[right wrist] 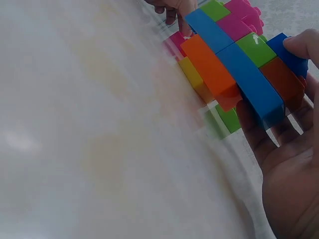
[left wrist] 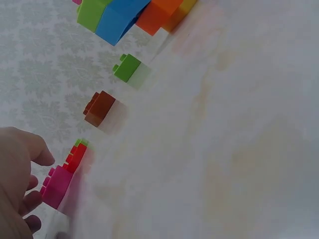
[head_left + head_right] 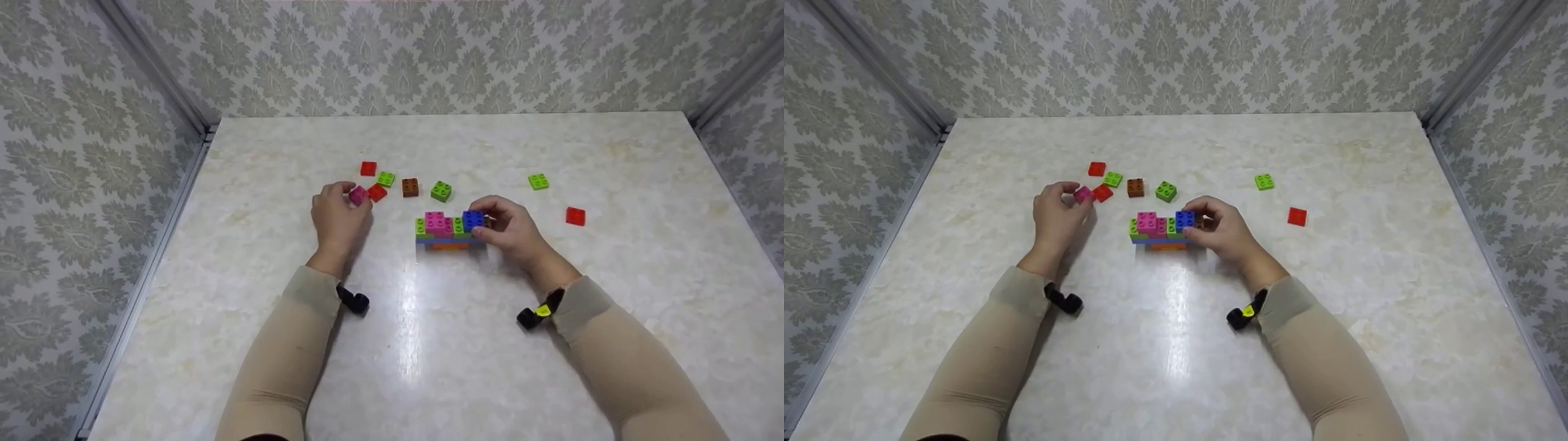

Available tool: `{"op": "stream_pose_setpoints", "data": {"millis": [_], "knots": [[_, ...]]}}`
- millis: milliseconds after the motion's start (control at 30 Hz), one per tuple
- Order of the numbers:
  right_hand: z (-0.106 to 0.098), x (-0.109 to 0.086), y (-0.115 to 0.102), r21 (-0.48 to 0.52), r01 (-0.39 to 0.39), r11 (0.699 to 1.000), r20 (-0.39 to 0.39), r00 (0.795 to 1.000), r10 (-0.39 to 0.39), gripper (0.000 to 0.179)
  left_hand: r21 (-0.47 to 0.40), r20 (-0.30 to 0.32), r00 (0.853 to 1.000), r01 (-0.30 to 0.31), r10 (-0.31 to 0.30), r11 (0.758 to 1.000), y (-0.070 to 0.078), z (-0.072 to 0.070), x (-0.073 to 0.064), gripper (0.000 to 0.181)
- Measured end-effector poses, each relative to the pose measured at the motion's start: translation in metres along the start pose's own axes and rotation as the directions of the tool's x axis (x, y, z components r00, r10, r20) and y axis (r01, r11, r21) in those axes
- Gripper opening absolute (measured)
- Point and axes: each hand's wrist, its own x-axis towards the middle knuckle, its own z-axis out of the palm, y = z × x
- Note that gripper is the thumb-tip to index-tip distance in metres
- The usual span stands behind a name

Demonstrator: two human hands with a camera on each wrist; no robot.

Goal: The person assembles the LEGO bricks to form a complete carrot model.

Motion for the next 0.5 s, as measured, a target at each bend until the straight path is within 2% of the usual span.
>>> {"op": "stream_pose_setpoints", "data": {"millis": [300,500], "knots": [[-0.0015,0.0009,0.0013,-0.034,0.005,0.999,-0.001,1.000,-0.005,0.037,0.076,0.022,0.999,0.046,-0.048,0.996,0.0043,-0.0009,-0.0009,0.044],[-0.0019,-0.0007,0.0012,-0.058,-0.009,0.998,-0.004,1.000,0.009,0.038,-0.021,0.014,0.994,0.107,-0.107,0.994,0.0084,-0.0020,-0.0037,0.040]]}}
